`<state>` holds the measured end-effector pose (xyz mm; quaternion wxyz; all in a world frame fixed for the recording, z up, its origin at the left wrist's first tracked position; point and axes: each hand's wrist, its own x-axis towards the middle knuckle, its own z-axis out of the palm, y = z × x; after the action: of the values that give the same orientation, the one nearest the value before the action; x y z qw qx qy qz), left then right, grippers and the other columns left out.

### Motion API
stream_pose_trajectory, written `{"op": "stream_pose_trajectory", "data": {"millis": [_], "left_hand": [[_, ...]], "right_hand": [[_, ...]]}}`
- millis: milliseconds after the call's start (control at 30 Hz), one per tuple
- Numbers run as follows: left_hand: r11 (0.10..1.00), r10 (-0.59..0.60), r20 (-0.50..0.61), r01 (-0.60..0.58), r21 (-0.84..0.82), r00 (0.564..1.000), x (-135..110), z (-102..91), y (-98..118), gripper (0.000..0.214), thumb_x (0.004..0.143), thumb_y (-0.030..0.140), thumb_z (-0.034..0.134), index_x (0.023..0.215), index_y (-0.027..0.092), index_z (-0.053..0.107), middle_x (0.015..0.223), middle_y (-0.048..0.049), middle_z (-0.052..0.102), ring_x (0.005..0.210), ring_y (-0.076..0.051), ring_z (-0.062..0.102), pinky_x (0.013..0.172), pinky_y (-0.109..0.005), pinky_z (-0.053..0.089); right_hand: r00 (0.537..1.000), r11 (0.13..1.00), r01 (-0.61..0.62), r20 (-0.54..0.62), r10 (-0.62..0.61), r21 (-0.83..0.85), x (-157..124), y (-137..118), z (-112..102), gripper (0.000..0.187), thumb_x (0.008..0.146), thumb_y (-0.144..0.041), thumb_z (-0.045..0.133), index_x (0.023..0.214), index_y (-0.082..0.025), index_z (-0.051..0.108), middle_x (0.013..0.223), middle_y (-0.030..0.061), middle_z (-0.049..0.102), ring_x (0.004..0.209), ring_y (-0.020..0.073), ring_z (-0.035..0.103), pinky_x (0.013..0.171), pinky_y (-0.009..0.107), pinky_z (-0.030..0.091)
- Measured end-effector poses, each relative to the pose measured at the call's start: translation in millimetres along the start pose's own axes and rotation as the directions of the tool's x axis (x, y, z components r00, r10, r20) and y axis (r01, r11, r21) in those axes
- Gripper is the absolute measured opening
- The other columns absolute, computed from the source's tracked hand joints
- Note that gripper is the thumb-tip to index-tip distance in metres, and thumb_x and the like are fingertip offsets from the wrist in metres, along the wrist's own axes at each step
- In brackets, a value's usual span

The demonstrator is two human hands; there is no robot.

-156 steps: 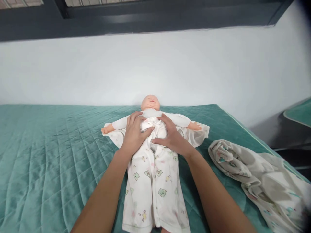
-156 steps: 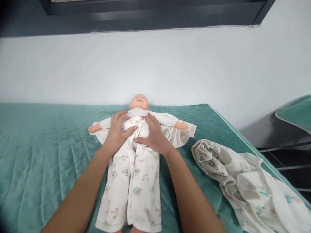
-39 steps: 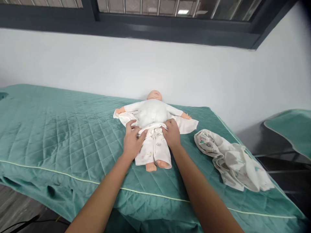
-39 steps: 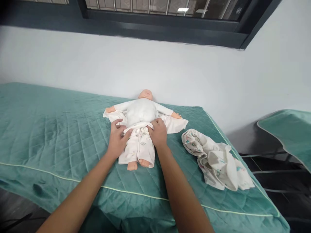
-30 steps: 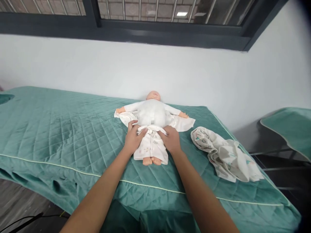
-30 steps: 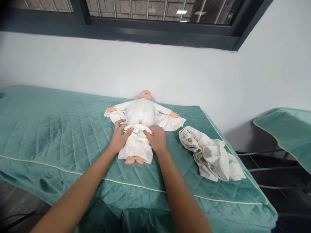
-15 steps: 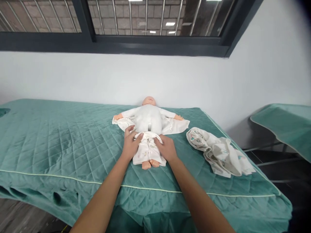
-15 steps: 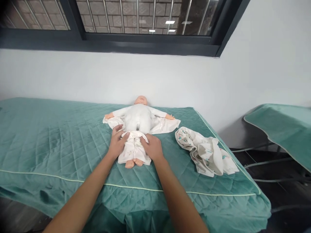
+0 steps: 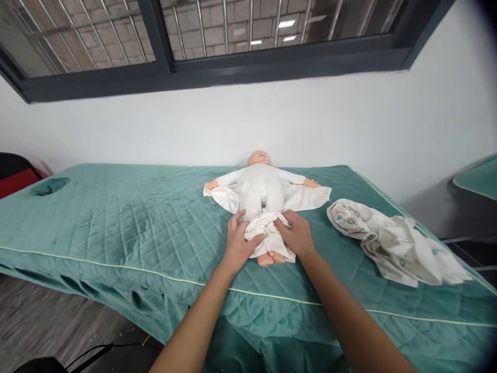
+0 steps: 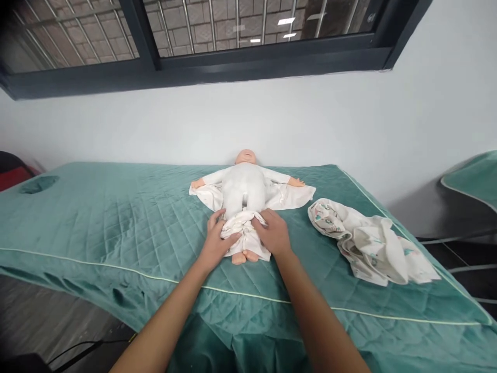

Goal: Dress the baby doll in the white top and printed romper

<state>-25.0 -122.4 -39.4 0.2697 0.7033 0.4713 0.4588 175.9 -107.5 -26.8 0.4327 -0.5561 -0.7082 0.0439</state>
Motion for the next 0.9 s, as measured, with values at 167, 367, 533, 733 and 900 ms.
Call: {"op": "stream_pose_trajectory", "data": {"millis": [167, 367, 533, 733, 900], "left_hand": [[1.000, -0.014, -0.042, 0.014, -0.007, 0.999, 2.1, 2.1, -1.3, 0.026, 0.080, 0.039, 0.074, 0.085, 0.019, 0.059, 0.144, -0.0105, 0.043, 0.139, -0.027, 0.038, 0.119, -0.045, 0.032], [0.999, -0.032, -0.087, 0.031, -0.022, 0.996, 2.1, 0.7, -5.1, 0.024, 0.083, 0.041, 0.072, 0.083, 0.019, 0.063, 0.143, -0.0097, 0.044, 0.137, -0.027, 0.041, 0.118, -0.045, 0.033], [1.000, -0.003, -0.100, 0.004, 0.008, 0.995, 1.2, -0.1, -6.9, 0.019, 0.084, 0.037, 0.071, 0.085, 0.019, 0.064, 0.140, -0.0092, 0.049, 0.134, -0.026, 0.043, 0.117, -0.046, 0.033], [0.999, 0.029, -0.026, -0.027, 0.046, 0.999, -5.5, -10.2, -1.3, 0.022, 0.088, 0.039, 0.065, 0.083, 0.019, 0.060, 0.143, -0.0106, 0.047, 0.137, -0.027, 0.039, 0.118, -0.047, 0.030], [0.982, 0.177, 0.202, -0.187, 0.032, 0.963, -29.0, -22.9, -4.6, 0.063, 0.062, 0.047, 0.087, 0.108, 0.020, 0.055, 0.155, -0.0157, 0.031, 0.145, -0.034, 0.028, 0.119, -0.052, 0.028]], "right_hand": [[0.999, 0.999, -0.047, 0.027, 0.047, 0.024, 1.3, -2.2, -3.0, 0.029, 0.091, -0.043, 0.052, 0.073, -0.021, 0.060, 0.075, 0.0025, 0.065, 0.076, 0.0188, 0.061, 0.070, 0.030, 0.042], [0.971, 0.980, -0.167, 0.193, 0.144, 0.105, -13.3, -20.6, -19.5, 0.038, 0.092, -0.048, 0.051, 0.068, -0.020, 0.058, 0.066, 0.0001, 0.060, 0.067, 0.0170, 0.056, 0.062, 0.028, 0.040], [0.905, 0.972, -0.193, 0.407, 0.123, 0.137, -42.4, -44.4, -41.2, 0.033, 0.090, -0.052, 0.058, 0.086, -0.020, 0.063, 0.079, -0.0002, 0.064, 0.075, 0.0179, 0.058, 0.067, 0.029, 0.045], [0.896, 0.998, -0.063, 0.441, 0.052, 0.012, -49.1, -54.4, -48.8, 0.058, 0.074, -0.049, 0.079, 0.119, -0.019, 0.057, 0.115, 0.0091, 0.065, 0.106, 0.0284, 0.060, 0.089, 0.040, 0.048], [0.915, 1.000, -0.013, 0.402, 0.019, -0.019, -47.6, -53.6, -41.3, 0.052, 0.077, -0.048, 0.075, 0.115, -0.018, 0.057, 0.113, 0.0099, 0.066, 0.105, 0.0280, 0.061, 0.088, 0.038, 0.047]]}}
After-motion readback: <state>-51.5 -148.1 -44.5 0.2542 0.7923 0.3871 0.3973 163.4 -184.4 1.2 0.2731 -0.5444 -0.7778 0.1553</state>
